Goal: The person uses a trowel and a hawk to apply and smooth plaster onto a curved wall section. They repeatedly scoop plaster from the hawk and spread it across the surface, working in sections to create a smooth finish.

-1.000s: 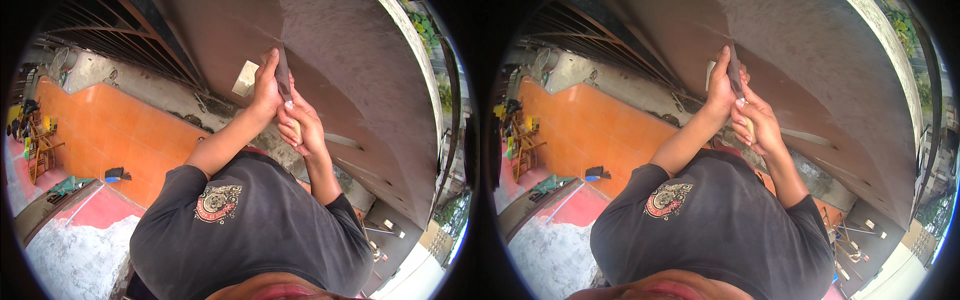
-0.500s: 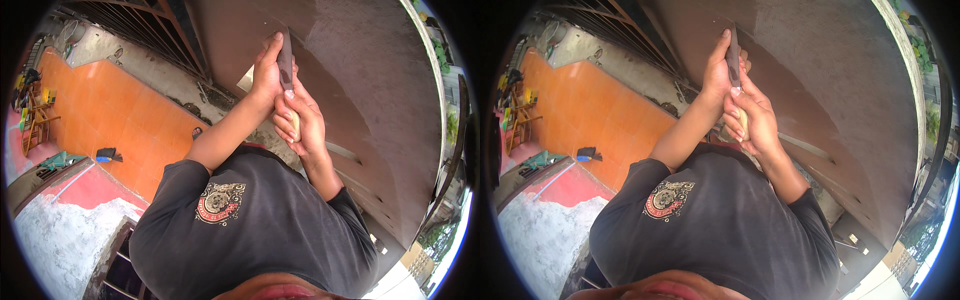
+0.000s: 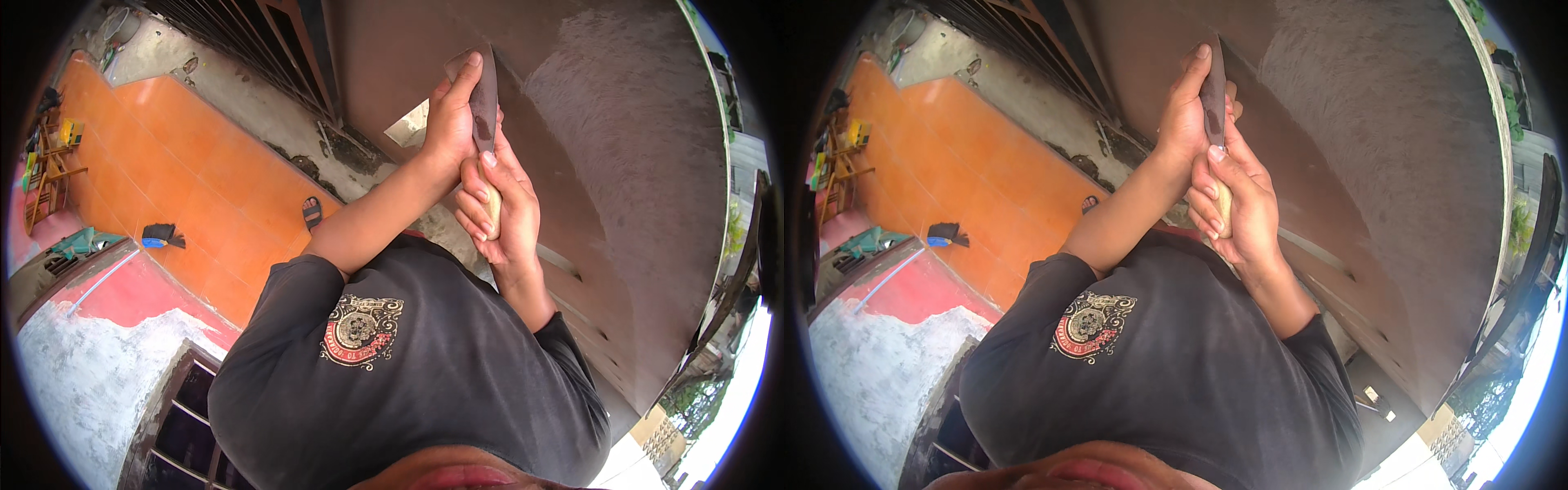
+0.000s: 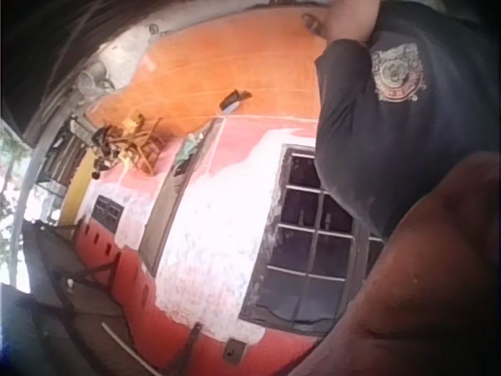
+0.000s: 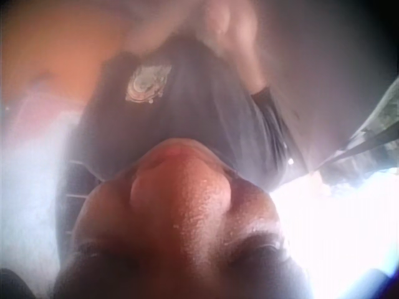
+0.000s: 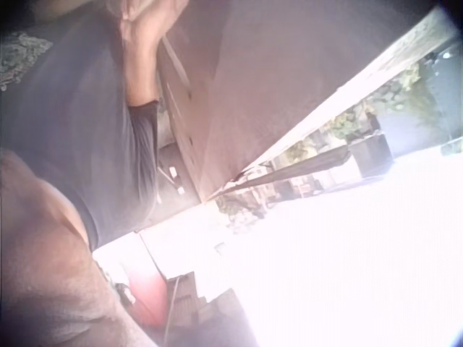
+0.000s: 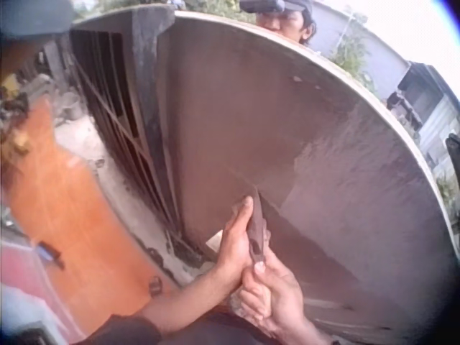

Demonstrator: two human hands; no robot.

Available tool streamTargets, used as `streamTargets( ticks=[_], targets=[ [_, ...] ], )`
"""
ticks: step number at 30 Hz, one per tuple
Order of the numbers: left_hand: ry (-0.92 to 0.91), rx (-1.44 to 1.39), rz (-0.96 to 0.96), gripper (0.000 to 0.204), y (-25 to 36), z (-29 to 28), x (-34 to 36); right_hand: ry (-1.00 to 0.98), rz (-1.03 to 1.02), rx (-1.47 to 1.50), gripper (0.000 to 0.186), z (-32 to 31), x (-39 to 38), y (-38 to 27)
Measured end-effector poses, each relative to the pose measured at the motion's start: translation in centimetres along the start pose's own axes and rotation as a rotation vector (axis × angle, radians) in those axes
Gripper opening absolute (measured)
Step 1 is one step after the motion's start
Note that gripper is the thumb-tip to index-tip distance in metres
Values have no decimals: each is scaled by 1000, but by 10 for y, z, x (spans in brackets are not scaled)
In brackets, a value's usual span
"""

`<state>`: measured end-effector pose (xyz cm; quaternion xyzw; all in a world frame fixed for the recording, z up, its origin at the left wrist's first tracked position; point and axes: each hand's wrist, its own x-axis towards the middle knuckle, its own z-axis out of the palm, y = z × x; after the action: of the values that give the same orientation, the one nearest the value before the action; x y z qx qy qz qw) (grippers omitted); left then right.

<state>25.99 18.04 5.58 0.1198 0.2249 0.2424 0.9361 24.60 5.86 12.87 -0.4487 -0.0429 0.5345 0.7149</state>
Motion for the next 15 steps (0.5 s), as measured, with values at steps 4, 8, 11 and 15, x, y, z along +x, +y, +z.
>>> streamTargets(
  ticks=[4, 8, 11, 15],
  targets=[
    [41, 19, -77, 34, 2, 9, -6, 42, -7, -11, 61, 1, 2, -2],
    [41, 0, 90, 44, 14, 9, -1, -26, -11, 24, 61, 6, 6, -3],
    [57, 52, 23, 40, 13, 10, -2, 51, 0, 0, 60, 9, 7, -2],
    [83, 35, 21, 34, 16, 10, 3, -15, -7, 64, 62, 10, 14, -2]
  ],
)
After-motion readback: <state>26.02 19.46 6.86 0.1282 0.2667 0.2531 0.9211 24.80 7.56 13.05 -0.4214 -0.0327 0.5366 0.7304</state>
